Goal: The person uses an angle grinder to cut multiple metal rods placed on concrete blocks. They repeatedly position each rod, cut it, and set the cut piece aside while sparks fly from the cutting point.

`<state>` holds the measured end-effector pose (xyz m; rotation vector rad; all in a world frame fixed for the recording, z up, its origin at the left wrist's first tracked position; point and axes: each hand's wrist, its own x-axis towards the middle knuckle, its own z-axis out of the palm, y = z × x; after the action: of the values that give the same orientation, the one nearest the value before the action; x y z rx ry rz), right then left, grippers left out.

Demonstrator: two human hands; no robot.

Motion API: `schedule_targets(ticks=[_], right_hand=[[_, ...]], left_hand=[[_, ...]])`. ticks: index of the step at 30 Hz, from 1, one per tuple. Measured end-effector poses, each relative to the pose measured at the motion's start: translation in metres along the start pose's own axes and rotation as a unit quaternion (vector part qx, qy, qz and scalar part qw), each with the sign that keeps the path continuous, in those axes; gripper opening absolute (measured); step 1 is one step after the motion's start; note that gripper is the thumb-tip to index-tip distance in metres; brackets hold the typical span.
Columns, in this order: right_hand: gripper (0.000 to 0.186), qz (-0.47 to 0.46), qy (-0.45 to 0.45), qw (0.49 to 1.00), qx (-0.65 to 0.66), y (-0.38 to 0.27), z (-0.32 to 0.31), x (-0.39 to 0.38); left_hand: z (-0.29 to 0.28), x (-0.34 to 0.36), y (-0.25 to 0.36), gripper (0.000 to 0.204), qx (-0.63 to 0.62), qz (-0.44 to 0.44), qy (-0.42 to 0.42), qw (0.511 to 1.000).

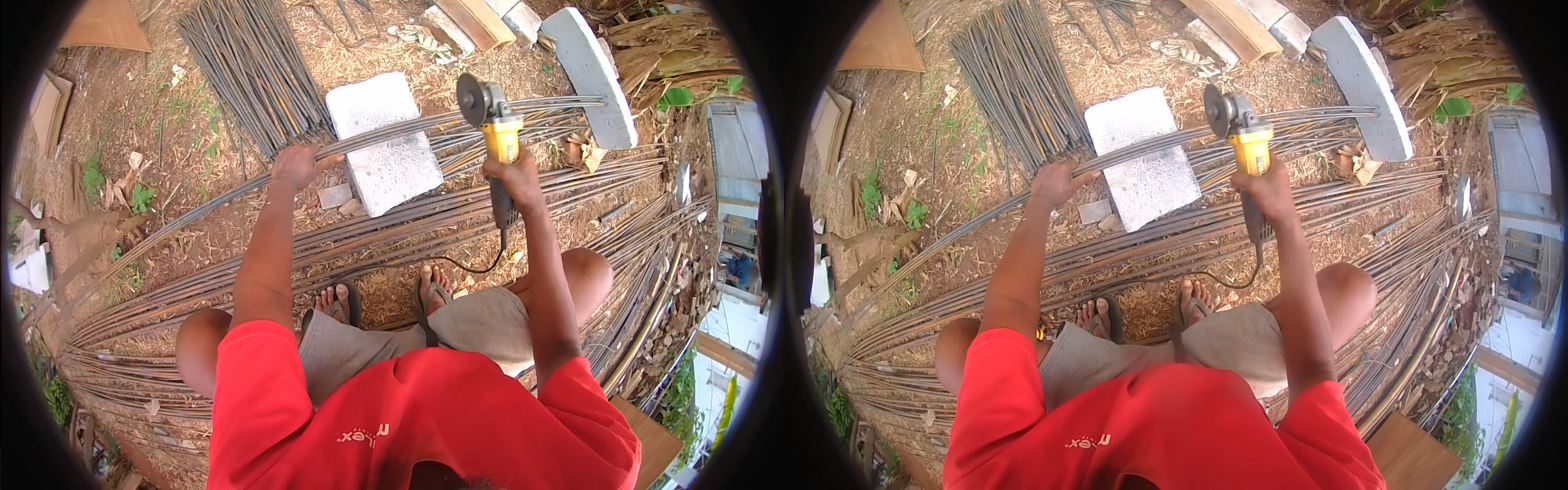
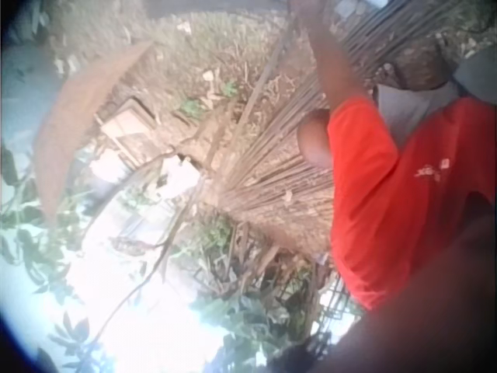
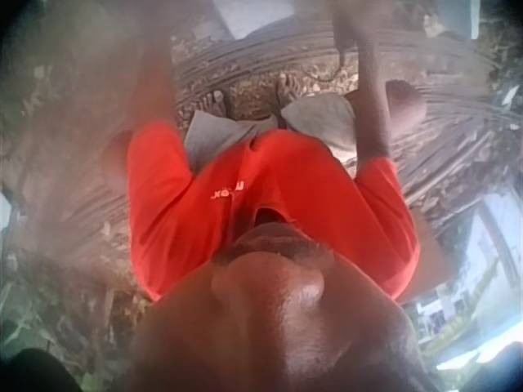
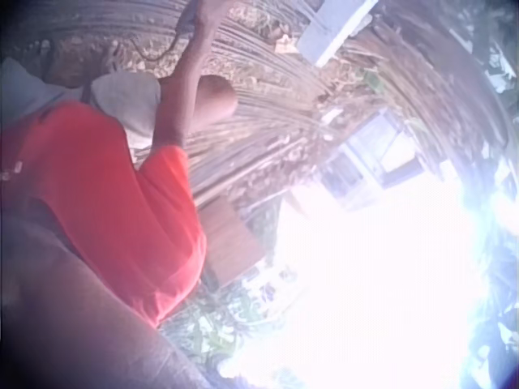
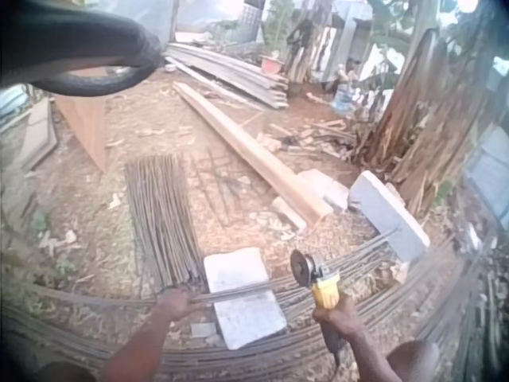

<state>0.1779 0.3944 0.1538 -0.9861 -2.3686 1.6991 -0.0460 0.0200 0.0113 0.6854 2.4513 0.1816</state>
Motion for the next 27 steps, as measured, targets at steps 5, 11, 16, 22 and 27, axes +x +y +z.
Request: schedule_targets(ticks=[5,11,16,22,27], right_hand=[[0.053,0.051,-0.042,0.995,-0.076,0.063,0.020,0.011],[0.052,0.076,-0.054,0.993,-0.072,0.094,0.027,0.029],[0.050,0.087,-0.050,0.993,-0.064,0.104,0.030,0.034],[0.057,0.100,-0.066,0.990,-0.073,0.102,0.031,0.034],[0.050,0.092,-0.060,0.992,-0.068,0.097,0.032,0.032]], left_hand=[[0.003,0.005,-0.001,0.110,0.029,0.019,0.004,0.999],[0.007,0.004,-0.002,0.109,0.035,0.022,0.031,0.999],[0.008,0.007,-0.002,0.108,0.043,0.023,0.027,0.998],[0.011,0.008,-0.002,0.105,0.054,0.024,0.036,0.998],[0.012,0.009,-0.003,0.106,0.071,0.011,0.016,0.997]])
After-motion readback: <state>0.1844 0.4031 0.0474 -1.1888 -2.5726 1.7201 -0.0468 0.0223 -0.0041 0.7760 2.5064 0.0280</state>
